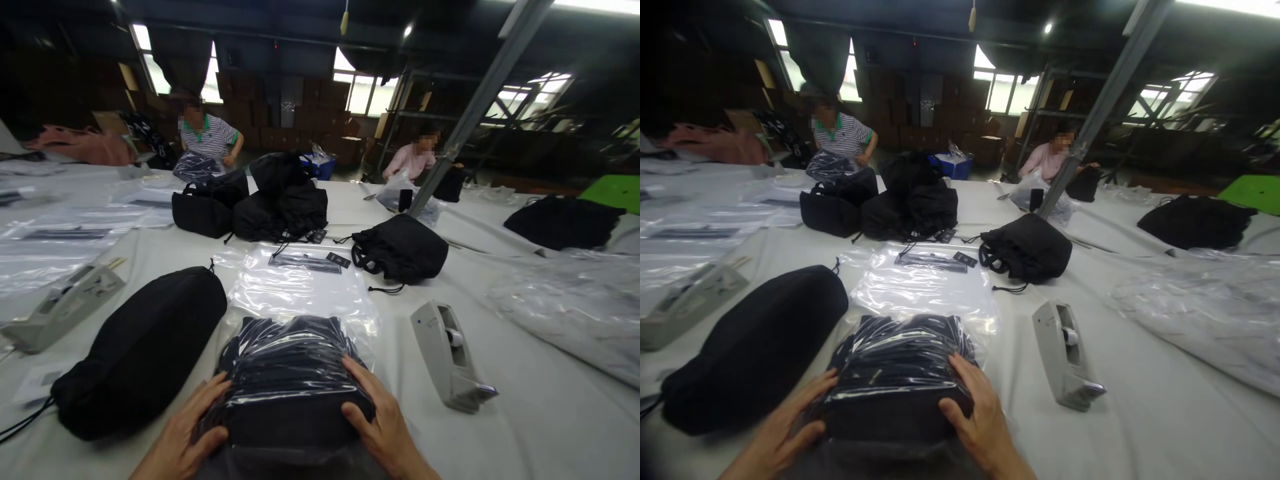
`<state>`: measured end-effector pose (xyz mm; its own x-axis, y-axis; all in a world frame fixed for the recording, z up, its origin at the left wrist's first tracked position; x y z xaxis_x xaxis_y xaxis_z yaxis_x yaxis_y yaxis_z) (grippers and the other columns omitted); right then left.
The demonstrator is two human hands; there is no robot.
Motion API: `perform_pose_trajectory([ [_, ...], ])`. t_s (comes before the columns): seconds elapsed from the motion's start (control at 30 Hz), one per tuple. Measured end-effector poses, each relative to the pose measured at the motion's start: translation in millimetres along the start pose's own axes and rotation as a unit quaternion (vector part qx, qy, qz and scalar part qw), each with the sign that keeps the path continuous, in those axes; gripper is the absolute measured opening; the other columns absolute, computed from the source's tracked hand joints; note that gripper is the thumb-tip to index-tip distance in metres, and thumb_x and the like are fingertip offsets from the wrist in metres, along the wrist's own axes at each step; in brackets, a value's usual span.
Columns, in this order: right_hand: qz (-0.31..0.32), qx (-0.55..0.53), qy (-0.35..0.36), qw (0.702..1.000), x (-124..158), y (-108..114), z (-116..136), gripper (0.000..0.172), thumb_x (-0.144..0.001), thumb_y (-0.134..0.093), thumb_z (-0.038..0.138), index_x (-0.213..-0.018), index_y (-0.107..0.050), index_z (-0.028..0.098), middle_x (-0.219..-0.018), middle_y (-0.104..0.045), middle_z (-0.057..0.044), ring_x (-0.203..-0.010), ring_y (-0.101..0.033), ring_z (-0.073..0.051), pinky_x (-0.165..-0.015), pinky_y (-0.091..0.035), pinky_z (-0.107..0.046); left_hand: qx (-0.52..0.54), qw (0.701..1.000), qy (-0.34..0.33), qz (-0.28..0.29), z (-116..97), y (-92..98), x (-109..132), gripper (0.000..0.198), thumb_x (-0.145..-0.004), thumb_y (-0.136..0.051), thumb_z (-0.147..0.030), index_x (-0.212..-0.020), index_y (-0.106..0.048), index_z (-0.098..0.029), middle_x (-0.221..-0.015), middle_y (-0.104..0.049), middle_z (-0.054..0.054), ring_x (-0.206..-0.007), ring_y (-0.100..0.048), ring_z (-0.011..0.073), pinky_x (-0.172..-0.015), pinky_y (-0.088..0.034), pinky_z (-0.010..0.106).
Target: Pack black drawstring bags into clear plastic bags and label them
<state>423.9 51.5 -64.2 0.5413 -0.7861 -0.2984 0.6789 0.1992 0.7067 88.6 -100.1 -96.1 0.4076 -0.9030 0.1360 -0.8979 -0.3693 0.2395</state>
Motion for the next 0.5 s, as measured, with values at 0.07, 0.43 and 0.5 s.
perform_pose_trajectory([
  [0.07,-0.016,0.004,0.002,1.000,-2,-1,-5,0.056,-0.090,-0.053,0.056,-0.134,-0.058,0.021,-0.130,-0.063,-0.013,-0.120,-0.060,-0.031,-0.101,-0.051,-0.047,0.001,1.000,-0.012,0.011,-1,-4.9,1,0.050,-0.061,-0.086,-0.038,-0.109,-0.074,-0.031,-0.132,-0.062,0.005,-0.130,-0.049,0.0348,-0.116,-0.022,0.048],
  [0.43,-0.073,0.016,-0.068,0.995,29,38,-27,0.052,-0.087,-0.060,0.054,-0.130,-0.062,0.025,-0.125,-0.067,-0.007,-0.114,-0.064,-0.029,-0.100,-0.052,-0.041,0.245,0.961,0.106,0.080,-35,-53.3,6,0.061,-0.050,-0.088,-0.029,-0.108,-0.070,-0.025,-0.130,-0.062,0.015,-0.138,-0.037,0.0381,-0.115,-0.026,0.049],
  [0.5,-0.077,0.010,-0.070,0.995,32,36,-28,0.053,-0.087,-0.059,0.055,-0.130,-0.062,0.023,-0.125,-0.067,-0.008,-0.114,-0.064,-0.028,-0.100,-0.052,-0.040,0.274,0.956,0.098,0.030,-29,-57.1,10,0.063,-0.049,-0.088,-0.031,-0.108,-0.069,-0.025,-0.135,-0.057,0.017,-0.142,-0.030,0.0364,-0.116,-0.021,0.049],
])
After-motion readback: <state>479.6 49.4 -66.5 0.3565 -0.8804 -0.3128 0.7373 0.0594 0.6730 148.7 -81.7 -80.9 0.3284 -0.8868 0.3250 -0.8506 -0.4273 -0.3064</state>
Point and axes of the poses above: each hand's wrist, its own x-axis away from the middle knuckle, its own y-axis out of the back of the hand, z = x × y, the point moved 2 cm from there along -x, towards the middle knuckle
